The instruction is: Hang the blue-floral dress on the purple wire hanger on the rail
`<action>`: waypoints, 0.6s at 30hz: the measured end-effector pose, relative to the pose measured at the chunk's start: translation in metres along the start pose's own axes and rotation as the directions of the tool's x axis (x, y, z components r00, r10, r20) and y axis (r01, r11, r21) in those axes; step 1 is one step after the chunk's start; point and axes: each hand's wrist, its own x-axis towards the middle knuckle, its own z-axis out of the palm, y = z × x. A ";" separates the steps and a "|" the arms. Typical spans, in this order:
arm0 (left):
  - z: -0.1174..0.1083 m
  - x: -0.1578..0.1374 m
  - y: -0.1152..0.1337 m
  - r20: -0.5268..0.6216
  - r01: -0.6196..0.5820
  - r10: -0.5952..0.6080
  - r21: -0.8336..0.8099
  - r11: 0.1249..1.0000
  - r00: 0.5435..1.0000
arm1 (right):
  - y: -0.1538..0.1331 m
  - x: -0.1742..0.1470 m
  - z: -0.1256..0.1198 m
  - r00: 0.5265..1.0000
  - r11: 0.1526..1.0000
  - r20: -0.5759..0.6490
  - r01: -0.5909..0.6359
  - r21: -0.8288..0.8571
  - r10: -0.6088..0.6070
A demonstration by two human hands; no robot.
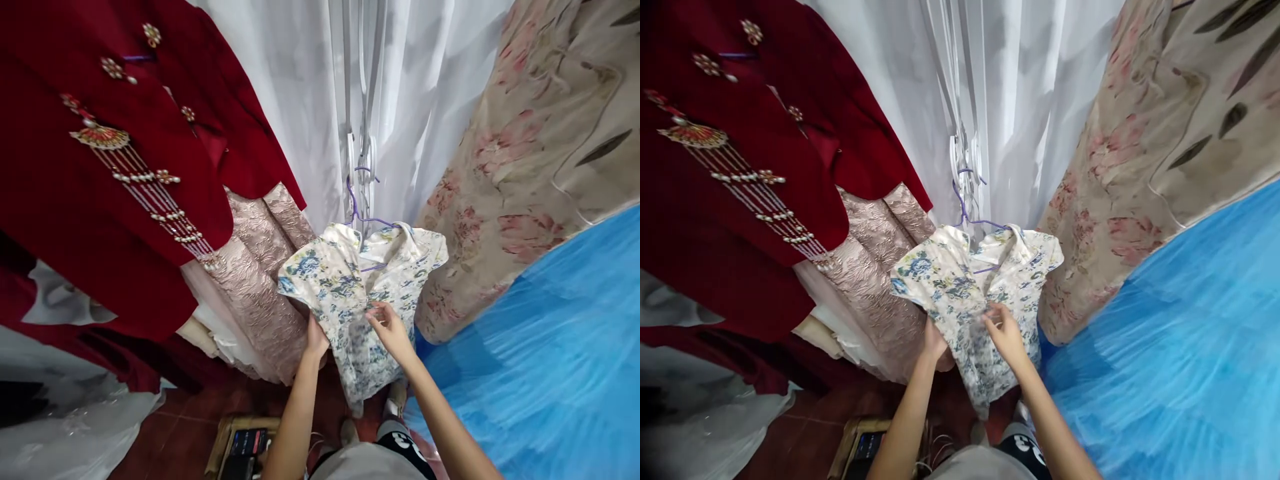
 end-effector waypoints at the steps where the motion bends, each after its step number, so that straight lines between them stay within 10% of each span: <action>1: -0.010 -0.006 -0.004 -0.003 0.015 -0.015 -0.041 0.999 1.000 | 0.003 0.011 0.004 1.000 0.998 -0.017 0.005 -0.058 -0.006; 8: -0.034 -0.016 0.000 -0.247 -0.129 0.183 0.219 0.967 0.952 | 0.001 0.059 0.019 0.998 0.941 -0.055 -0.002 -0.338 -0.018; 13: -0.028 -0.028 0.002 -0.461 -0.230 0.497 0.519 0.823 0.736 | -0.002 0.059 0.031 0.999 0.912 -0.049 -0.017 -0.409 -0.003; 15: -0.018 -0.034 -0.003 -0.418 -0.259 0.612 0.641 0.723 0.672 | -0.002 0.060 0.038 0.998 0.898 -0.059 -0.014 -0.441 -0.013; 18: 0.001 -0.038 -0.014 -0.216 -0.344 0.639 0.694 0.632 0.738 | -0.003 0.065 0.045 0.994 0.894 -0.104 -0.022 -0.447 -0.027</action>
